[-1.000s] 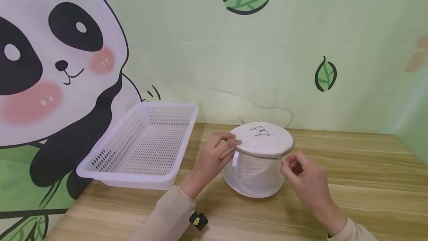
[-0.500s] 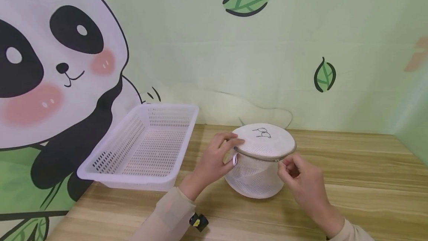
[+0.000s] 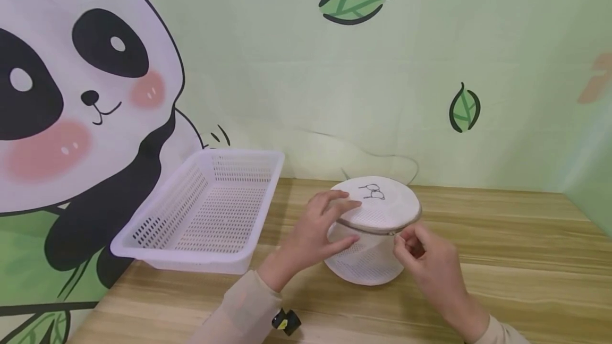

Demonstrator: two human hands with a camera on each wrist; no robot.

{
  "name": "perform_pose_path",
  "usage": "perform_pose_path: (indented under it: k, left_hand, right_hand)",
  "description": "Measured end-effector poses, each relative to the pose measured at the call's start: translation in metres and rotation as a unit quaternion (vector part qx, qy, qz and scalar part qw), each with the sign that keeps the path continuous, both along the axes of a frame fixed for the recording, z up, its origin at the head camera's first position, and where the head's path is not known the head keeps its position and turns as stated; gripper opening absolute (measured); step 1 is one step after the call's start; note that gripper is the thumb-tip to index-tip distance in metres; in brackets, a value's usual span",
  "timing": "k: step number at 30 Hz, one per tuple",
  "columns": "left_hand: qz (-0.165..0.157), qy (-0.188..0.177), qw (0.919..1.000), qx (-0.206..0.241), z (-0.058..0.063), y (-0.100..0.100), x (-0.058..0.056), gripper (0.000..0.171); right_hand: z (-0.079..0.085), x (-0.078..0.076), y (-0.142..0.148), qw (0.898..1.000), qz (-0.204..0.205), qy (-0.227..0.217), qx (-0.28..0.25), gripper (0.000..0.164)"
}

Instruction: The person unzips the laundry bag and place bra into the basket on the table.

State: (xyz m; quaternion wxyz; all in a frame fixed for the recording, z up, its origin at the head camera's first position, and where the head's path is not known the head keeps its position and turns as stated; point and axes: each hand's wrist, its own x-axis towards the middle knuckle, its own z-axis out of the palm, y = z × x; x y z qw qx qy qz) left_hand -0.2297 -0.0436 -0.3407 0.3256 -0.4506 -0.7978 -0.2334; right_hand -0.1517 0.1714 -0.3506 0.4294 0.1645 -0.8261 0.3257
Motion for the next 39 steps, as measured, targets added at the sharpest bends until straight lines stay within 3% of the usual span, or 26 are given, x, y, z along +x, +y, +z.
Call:
perform_pose_path:
  k: [11,29,39]
  left_hand:
    - [-0.012,0.085,0.9963,-0.008,0.008,0.011,0.009,0.054]
    - [-0.029,0.156,0.9873,0.008,0.005,0.030,0.019,0.037]
    - [-0.014,0.173,0.9845,0.029,-0.003,0.033,0.017,0.034]
  right_hand:
    - [0.000,0.002,-0.001,1.000,-0.001,0.003,0.003,0.019]
    - [-0.002,0.002,-0.005,0.999,0.030,0.016,0.006,0.020]
    - [-0.003,0.004,-0.009,0.999,0.047,0.005,0.005,0.020]
